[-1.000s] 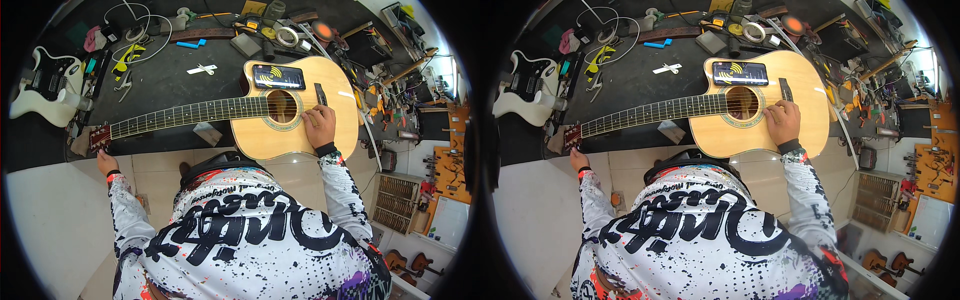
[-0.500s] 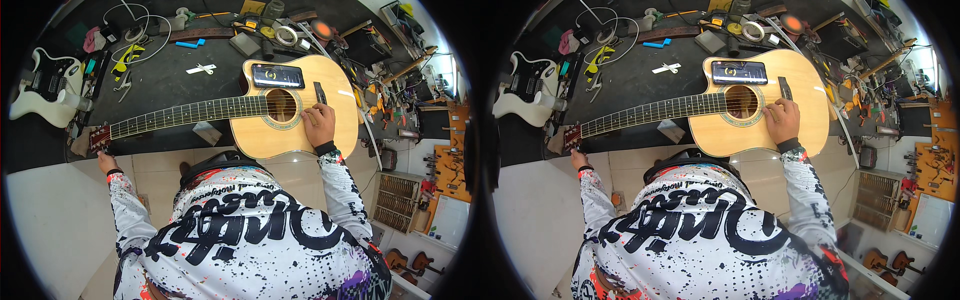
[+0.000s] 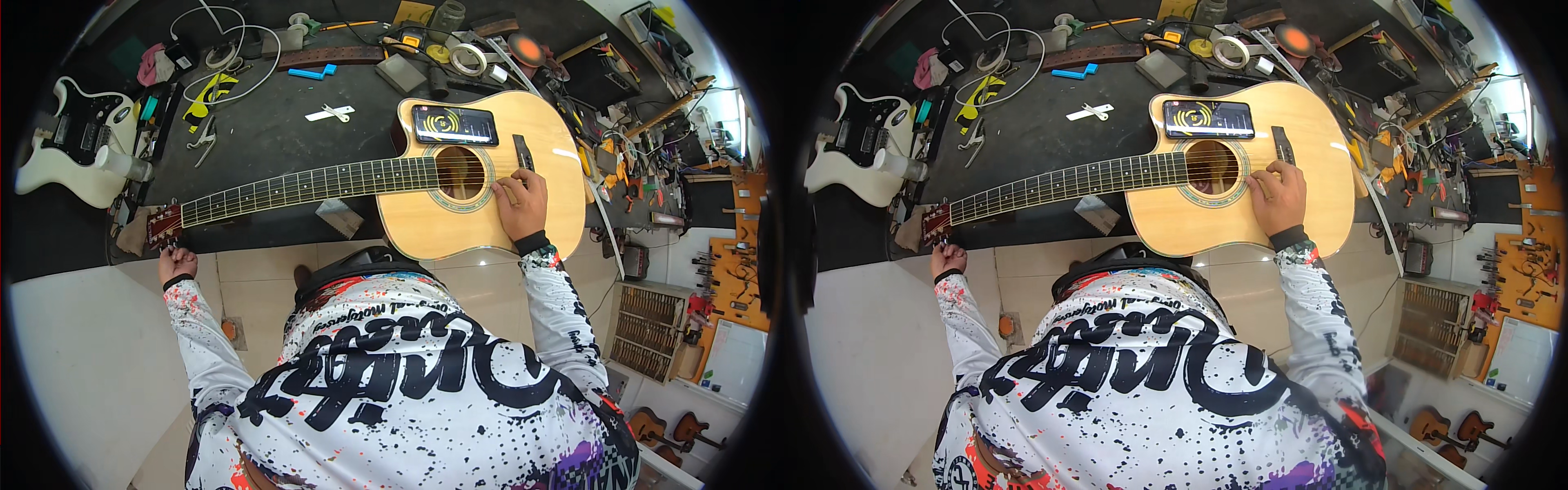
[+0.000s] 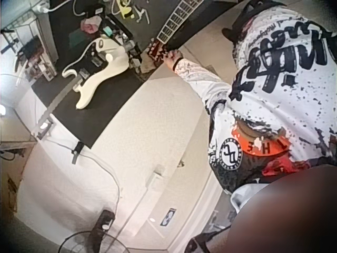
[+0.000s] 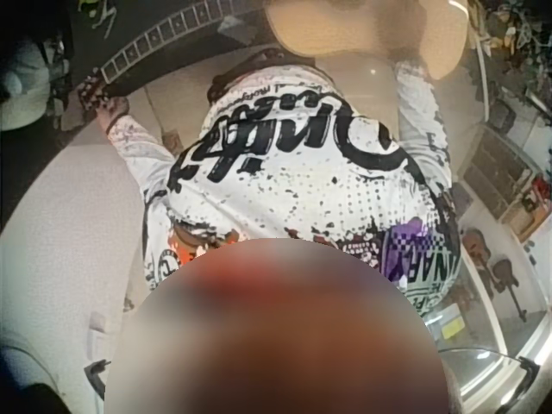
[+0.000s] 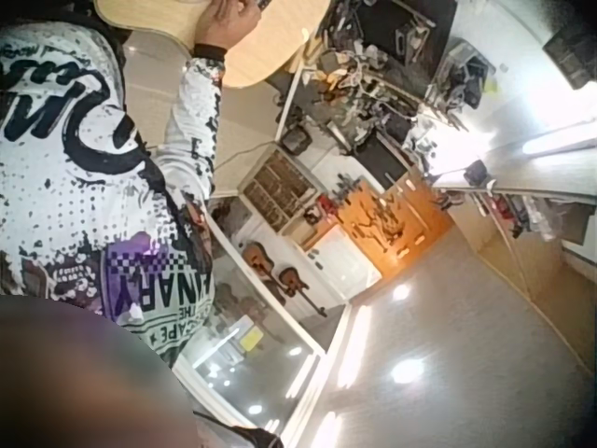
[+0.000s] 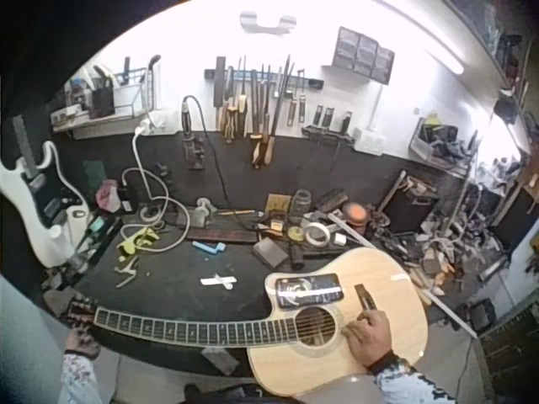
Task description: The person tunes an acoustic guitar using a smartphone tuner app placed on the guitar's body. They pluck individual strings and adjust the tuning pegs on the headstock to match the notes displayed on the phone. The person also briefly uses a brush to clean the guitar's surface.
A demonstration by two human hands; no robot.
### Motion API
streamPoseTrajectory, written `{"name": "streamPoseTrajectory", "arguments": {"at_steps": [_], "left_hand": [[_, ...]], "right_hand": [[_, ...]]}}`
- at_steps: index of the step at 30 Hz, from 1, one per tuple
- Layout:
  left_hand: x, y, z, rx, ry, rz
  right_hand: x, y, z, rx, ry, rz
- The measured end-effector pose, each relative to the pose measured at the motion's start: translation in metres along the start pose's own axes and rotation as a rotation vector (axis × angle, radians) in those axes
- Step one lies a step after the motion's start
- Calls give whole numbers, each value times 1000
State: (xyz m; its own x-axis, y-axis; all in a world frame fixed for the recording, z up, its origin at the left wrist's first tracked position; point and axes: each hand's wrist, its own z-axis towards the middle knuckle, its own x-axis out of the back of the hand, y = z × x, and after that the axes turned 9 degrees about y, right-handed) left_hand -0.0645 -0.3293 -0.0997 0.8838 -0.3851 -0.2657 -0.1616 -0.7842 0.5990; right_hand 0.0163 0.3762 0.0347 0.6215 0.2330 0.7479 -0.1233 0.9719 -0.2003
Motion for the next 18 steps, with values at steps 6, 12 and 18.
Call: {"name": "streamPoseTrajectory", "arguments": {"at_steps": [6,12,18], "left_hand": [[-8,-14,-9,-218,147,229],[25,-30,10,-1466,321,1225],[33,-22,34,-1469,395,1239]], "right_hand": [[-1,-1,0,3,9,-6],[-1,-2,0,7,9,2],[-2,-4,2,4,10,8]]}}
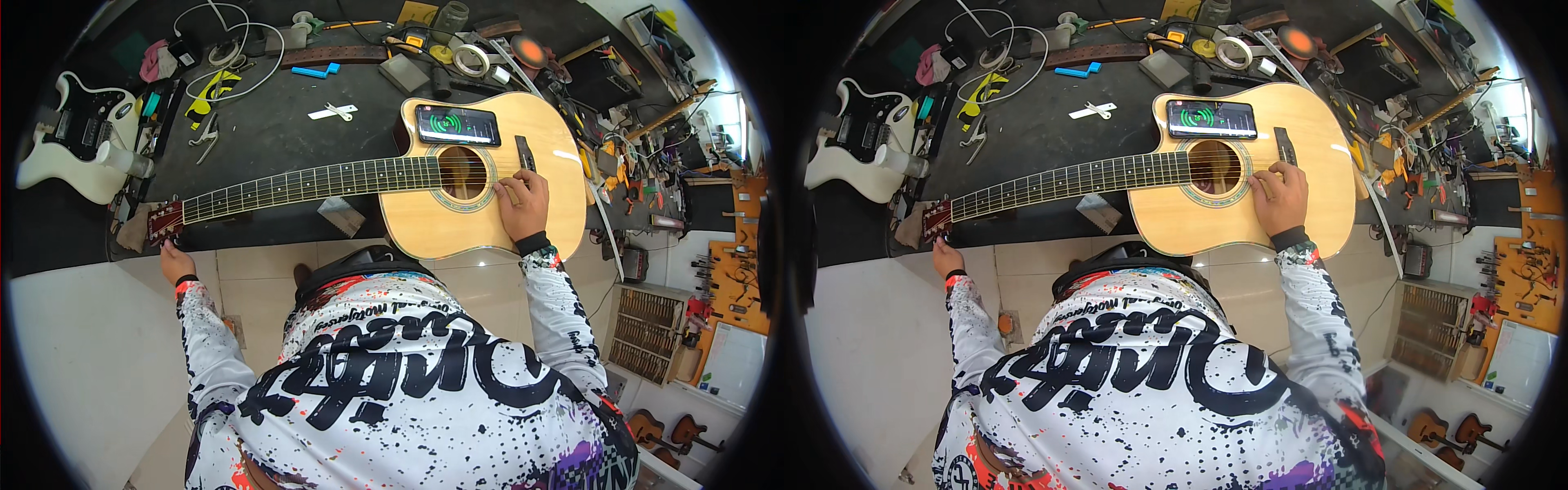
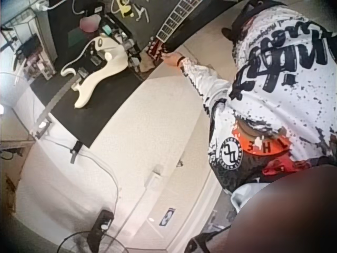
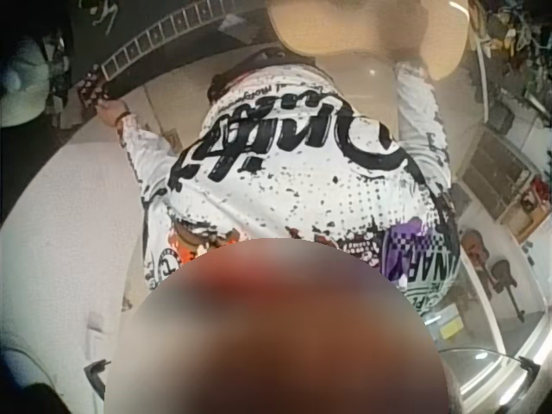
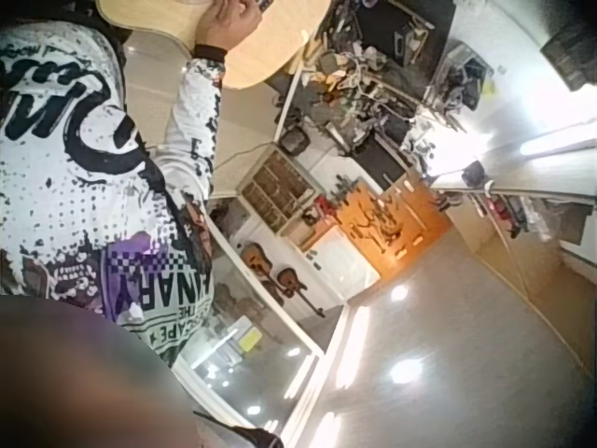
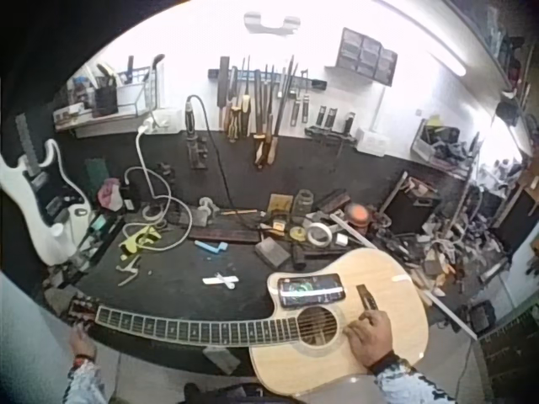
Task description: The person tunes an acoustic guitar using a smartphone tuner app placed on the guitar's body. They pluck individual strings and adjust the tuning pegs on the headstock to match the notes displayed on the phone. The person also briefly uses a brush to clean the guitar's surface.
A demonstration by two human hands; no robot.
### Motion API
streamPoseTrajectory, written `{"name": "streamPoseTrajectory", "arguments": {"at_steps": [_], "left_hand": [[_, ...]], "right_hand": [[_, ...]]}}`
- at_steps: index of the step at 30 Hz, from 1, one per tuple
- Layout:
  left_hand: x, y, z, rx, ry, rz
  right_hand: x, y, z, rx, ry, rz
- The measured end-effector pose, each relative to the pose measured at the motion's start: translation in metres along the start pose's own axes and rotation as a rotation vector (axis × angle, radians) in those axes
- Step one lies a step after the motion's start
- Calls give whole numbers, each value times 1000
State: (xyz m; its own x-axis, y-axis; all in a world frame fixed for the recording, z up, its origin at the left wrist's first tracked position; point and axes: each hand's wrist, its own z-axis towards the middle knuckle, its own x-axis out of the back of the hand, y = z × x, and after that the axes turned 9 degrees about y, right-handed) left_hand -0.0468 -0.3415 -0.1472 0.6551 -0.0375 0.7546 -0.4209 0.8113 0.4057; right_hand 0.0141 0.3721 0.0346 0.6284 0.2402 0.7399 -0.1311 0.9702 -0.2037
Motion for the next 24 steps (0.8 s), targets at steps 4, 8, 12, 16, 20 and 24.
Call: {"name": "streamPoseTrajectory", "arguments": {"at_steps": [4,8,12,16,20,24], "left_hand": [[-9,-5,6,245,-105,-158],[-7,6,5,215,-183,-63],[-10,8,-1,226,-52,-119],[-18,6,3,249,-61,-101],[-27,-14,10,450,-108,-269],[-20,-12,21,1062,-335,-724]], "right_hand": [[0,1,-1,-3,17,1],[1,2,-2,-3,29,-13],[1,2,0,-4,-11,-16],[1,3,0,-13,-18,-13],[2,1,1,12,-18,-18],[0,3,-2,-10,3,-6]]}}
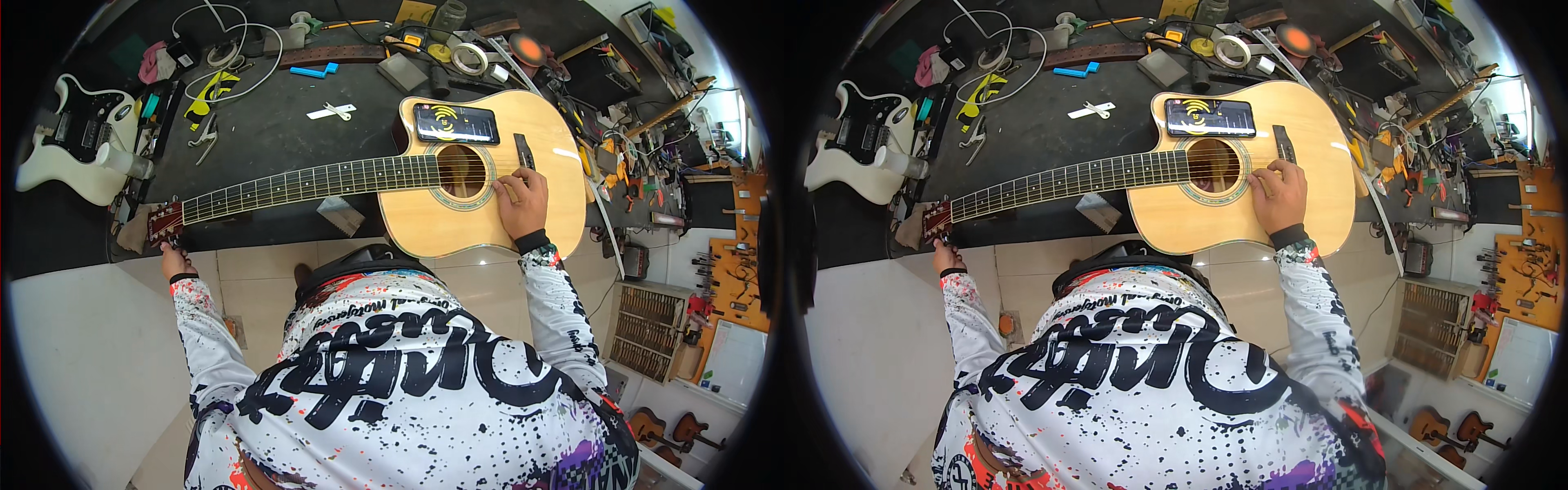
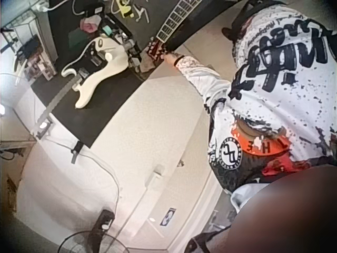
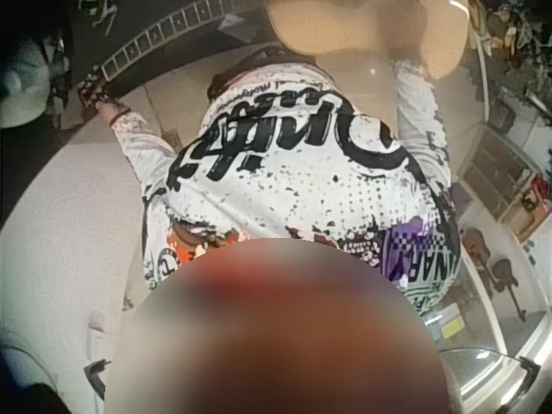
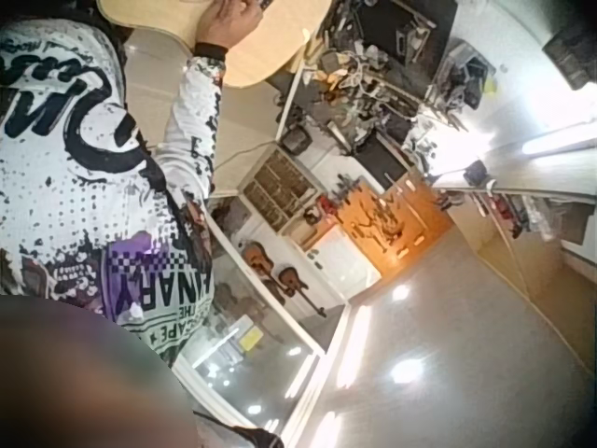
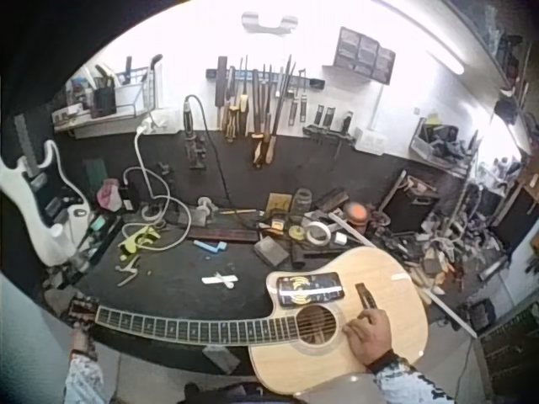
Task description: The person tunes an acoustic guitar using a smartphone tuner app placed on the guitar's body. They pluck individual strings and adjust the tuning pegs on the headstock to match the notes displayed on the phone. The person also briefly uses a brush to clean the guitar's surface.
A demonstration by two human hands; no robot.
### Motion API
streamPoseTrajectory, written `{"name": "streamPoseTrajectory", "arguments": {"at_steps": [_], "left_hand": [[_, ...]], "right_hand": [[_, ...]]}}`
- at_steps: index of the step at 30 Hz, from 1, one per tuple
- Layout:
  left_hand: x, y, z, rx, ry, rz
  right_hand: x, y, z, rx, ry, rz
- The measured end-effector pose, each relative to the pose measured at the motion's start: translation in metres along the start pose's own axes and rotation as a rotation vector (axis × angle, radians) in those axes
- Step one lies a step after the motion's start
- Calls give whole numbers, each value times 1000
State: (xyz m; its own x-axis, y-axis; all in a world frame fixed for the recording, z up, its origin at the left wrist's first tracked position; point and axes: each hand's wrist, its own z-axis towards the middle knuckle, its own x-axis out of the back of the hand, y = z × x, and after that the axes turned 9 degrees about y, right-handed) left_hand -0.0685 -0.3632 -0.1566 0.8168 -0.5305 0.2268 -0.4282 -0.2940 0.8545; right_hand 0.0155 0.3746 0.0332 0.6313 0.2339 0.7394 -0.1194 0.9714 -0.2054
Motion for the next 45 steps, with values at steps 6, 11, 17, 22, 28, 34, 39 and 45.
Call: {"name": "streamPoseTrajectory", "arguments": {"at_steps": [6,11,17,22,28,34,39,45], "left_hand": [[-2,8,-26,33,-47,-138],[1,9,-24,73,-84,-166],[-4,14,-35,86,-71,-180],[-3,12,-30,88,-71,-172],[-2,14,-31,96,-99,-191],[-3,20,-41,125,-108,-227],[-4,24,-46,184,-121,-262],[-2,24,-44,220,-158,-316]], "right_hand": [[0,0,0,2,5,10],[-1,0,-1,5,13,15],[-2,1,-3,-1,21,15],[-2,-1,-1,-3,50,16],[0,-1,-2,-19,-7,9],[-2,1,-3,-4,6,1],[-2,0,-1,10,34,7],[-2,0,-3,4,34,3]]}}
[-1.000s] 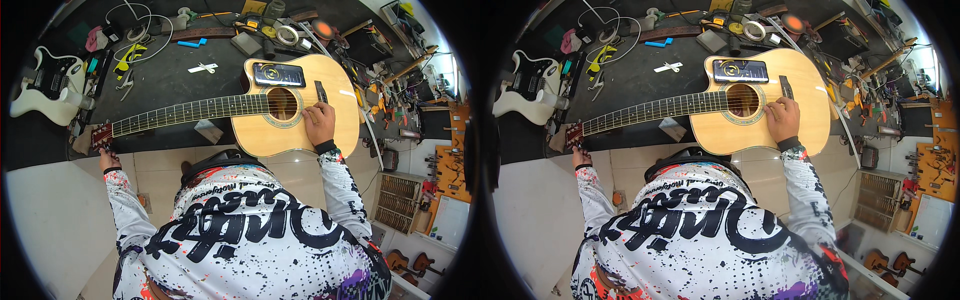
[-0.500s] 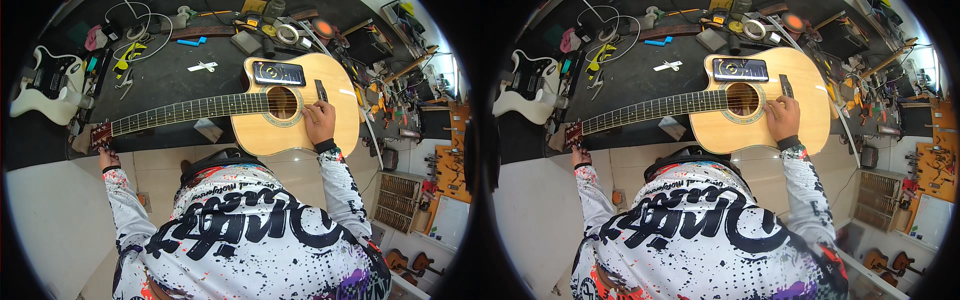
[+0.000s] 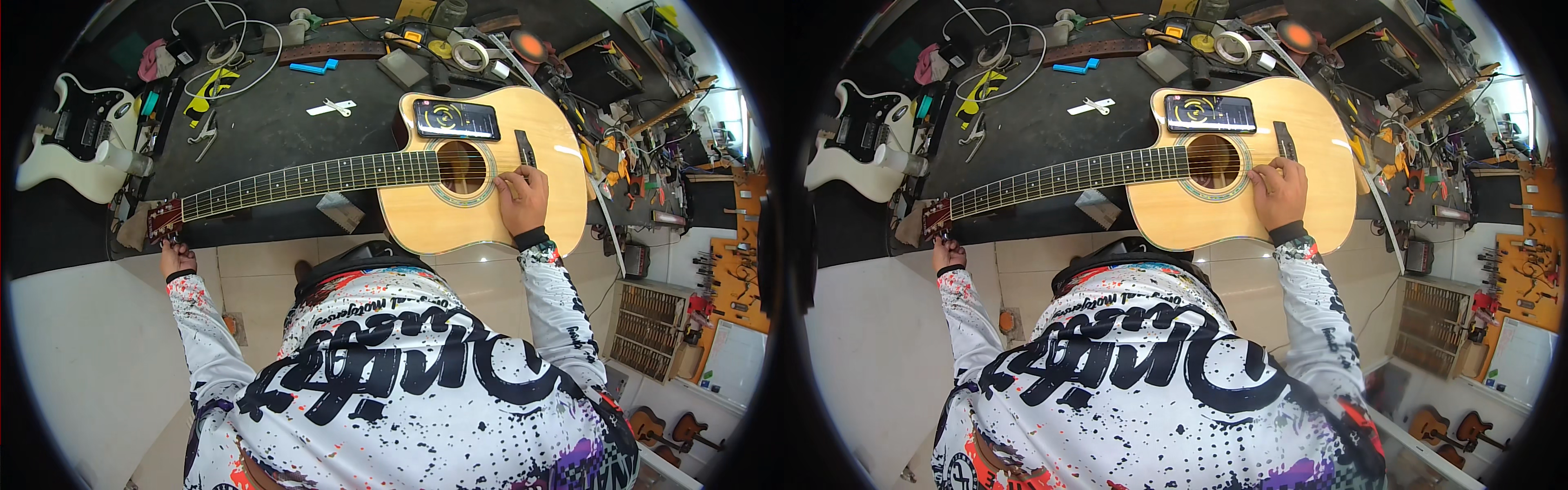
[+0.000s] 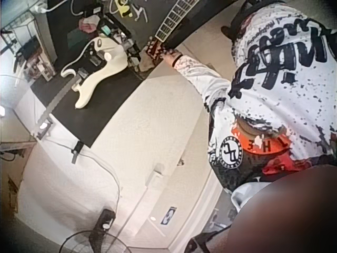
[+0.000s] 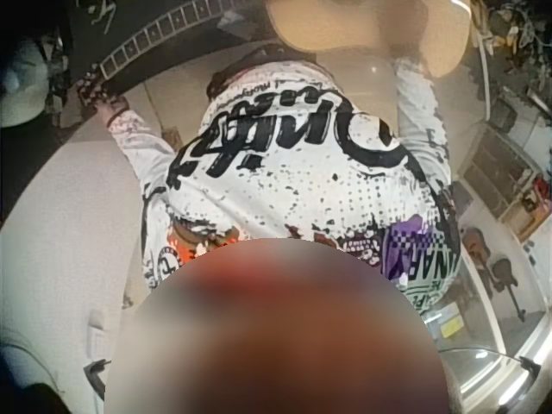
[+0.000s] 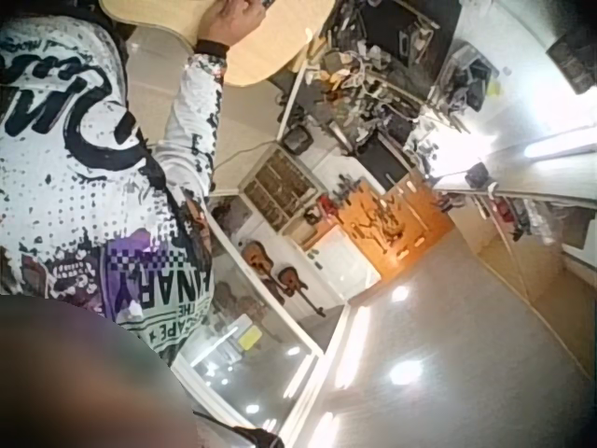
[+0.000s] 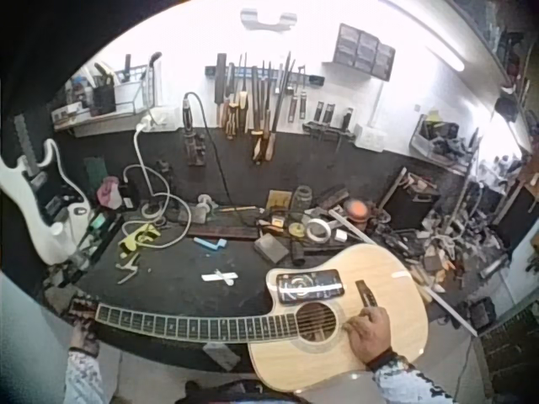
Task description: The person tunes an acoustic guitar using a smartphone tuner app placed on the guitar's body. They pluck individual strings and adjust the tuning pegs on the headstock to match the notes displayed on the phone. The person also briefly uses a brush to clean the guitar's surface.
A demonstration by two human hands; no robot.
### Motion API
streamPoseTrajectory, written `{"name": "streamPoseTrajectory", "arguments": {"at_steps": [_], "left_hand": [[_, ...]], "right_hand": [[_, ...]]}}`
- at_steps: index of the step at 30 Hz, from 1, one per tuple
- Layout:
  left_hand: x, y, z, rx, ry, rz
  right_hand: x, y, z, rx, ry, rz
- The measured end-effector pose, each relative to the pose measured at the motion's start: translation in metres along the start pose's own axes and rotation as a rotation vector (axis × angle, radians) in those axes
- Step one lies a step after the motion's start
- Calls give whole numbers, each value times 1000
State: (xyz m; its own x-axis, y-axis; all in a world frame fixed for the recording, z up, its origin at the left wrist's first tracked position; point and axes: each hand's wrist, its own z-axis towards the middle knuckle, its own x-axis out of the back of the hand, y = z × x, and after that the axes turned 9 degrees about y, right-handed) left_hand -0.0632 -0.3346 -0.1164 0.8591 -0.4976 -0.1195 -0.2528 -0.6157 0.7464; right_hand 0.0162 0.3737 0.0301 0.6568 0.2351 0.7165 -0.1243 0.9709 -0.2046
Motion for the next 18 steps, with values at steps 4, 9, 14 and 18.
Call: {"name": "streamPoseTrajectory", "arguments": {"at_steps": [4,9,14,18], "left_hand": [[0,-1,4,23,-10,-55],[-1,0,5,44,-16,-88],[2,1,8,55,-11,-92],[2,2,8,78,-16,-75]], "right_hand": [[-1,2,-1,-15,-29,-4],[0,-1,1,-1,10,-8],[0,1,1,6,-22,-1],[0,0,2,5,-25,-15]]}}
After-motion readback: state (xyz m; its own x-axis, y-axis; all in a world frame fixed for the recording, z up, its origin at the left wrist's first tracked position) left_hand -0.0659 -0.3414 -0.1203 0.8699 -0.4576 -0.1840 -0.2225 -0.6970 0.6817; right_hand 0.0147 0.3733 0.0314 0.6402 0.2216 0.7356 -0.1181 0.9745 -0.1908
